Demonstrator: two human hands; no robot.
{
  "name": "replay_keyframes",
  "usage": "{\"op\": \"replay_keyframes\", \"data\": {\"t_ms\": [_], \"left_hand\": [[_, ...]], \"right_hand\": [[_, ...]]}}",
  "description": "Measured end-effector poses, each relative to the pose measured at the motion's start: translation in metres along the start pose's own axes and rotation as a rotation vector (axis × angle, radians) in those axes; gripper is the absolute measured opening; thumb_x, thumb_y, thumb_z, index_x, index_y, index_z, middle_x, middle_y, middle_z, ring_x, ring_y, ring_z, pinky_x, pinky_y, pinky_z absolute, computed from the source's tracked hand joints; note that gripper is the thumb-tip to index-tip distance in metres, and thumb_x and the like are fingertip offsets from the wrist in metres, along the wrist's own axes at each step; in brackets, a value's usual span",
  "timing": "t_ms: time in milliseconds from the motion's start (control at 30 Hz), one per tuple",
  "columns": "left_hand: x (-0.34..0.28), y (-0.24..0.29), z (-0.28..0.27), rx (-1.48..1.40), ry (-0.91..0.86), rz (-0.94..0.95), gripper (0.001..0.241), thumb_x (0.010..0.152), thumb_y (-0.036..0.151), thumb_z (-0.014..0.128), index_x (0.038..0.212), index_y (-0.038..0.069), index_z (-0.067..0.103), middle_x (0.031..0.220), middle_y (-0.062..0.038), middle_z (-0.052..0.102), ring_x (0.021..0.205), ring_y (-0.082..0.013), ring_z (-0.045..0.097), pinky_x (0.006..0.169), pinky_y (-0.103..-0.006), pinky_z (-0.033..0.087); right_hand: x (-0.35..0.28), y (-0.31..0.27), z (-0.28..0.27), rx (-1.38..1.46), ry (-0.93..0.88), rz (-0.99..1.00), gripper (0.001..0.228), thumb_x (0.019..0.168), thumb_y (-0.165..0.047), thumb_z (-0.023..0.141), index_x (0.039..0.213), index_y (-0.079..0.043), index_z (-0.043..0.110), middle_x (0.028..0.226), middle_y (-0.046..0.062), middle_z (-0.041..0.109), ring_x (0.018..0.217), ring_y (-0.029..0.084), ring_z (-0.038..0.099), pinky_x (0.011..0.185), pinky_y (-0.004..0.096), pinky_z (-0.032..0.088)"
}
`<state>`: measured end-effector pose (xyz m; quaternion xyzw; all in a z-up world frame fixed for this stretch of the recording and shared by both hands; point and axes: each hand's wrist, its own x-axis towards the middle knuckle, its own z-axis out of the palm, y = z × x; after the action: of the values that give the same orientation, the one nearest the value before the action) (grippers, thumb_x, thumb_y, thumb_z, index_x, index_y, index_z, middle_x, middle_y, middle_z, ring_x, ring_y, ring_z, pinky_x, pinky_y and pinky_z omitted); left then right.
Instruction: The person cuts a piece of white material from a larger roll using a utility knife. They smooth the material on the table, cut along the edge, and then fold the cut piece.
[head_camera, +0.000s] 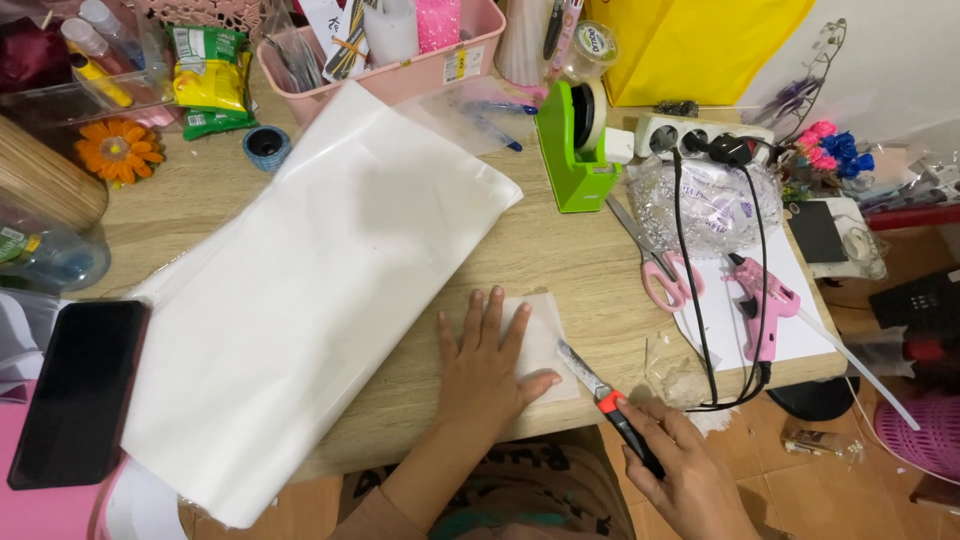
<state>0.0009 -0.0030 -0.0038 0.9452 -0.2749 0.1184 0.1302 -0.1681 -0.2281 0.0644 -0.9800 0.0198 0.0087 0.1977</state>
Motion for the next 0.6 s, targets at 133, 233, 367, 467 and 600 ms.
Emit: {"op": "replay_keyframes", "data": {"t_ms": [133,233,367,467,600], "left_hand": [[-0.001,0.0,0.003,-0.014,0.026,0.011,0.102,0.082,0.087,0.05,0.158,0.022,0.034,0.169,-0.015,0.021,0.155,-0.0374,0.016,0.119,-0.0712,0.011],[-0.002,-0.001,0.009,0.038,0.054,0.003,0.103,0.081,0.091,0.042,0.159,0.025,0.027,0.17,-0.012,0.014,0.157,-0.0357,0.008,0.121,-0.0694,0.004],[-0.001,0.0,-0.001,-0.017,0.057,0.007,0.101,0.08,0.086,0.052,0.158,0.024,0.036,0.169,-0.014,0.021,0.156,-0.0364,0.015,0.119,-0.071,0.009],[-0.001,0.0,0.003,-0.004,0.067,0.011,0.101,0.08,0.087,0.052,0.158,0.025,0.035,0.169,-0.013,0.021,0.156,-0.0364,0.015,0.119,-0.0707,0.009],[-0.002,-0.002,0.007,0.02,0.075,0.024,0.102,0.081,0.087,0.048,0.159,0.024,0.031,0.171,-0.013,0.014,0.157,-0.0366,0.01,0.12,-0.0693,0.005]], "right_hand": [[0.008,-0.001,-0.002,0.028,0.028,-0.049,0.054,0.091,-0.026,0.067,0.144,-0.019,0.058,0.137,0.004,0.061,0.136,0.026,0.055,0.102,0.041,0.051],[0.02,-0.002,-0.002,-0.065,0.062,-0.111,0.057,0.09,-0.028,0.067,0.145,-0.023,0.056,0.129,0.004,0.062,0.125,0.024,0.061,0.091,0.036,0.055],[0.039,-0.012,-0.006,-0.024,0.039,-0.174,0.057,0.092,-0.025,0.065,0.148,-0.021,0.053,0.125,0.006,0.06,0.114,0.025,0.064,0.085,0.036,0.056],[0.048,-0.012,-0.003,-0.025,0.06,-0.213,0.055,0.093,-0.027,0.064,0.147,-0.019,0.054,0.122,0.008,0.062,0.111,0.026,0.064,0.087,0.037,0.055],[0.053,-0.016,-0.001,-0.032,0.027,-0.191,0.056,0.092,-0.026,0.065,0.147,-0.021,0.053,0.122,0.006,0.061,0.109,0.027,0.062,0.077,0.04,0.058]]}}
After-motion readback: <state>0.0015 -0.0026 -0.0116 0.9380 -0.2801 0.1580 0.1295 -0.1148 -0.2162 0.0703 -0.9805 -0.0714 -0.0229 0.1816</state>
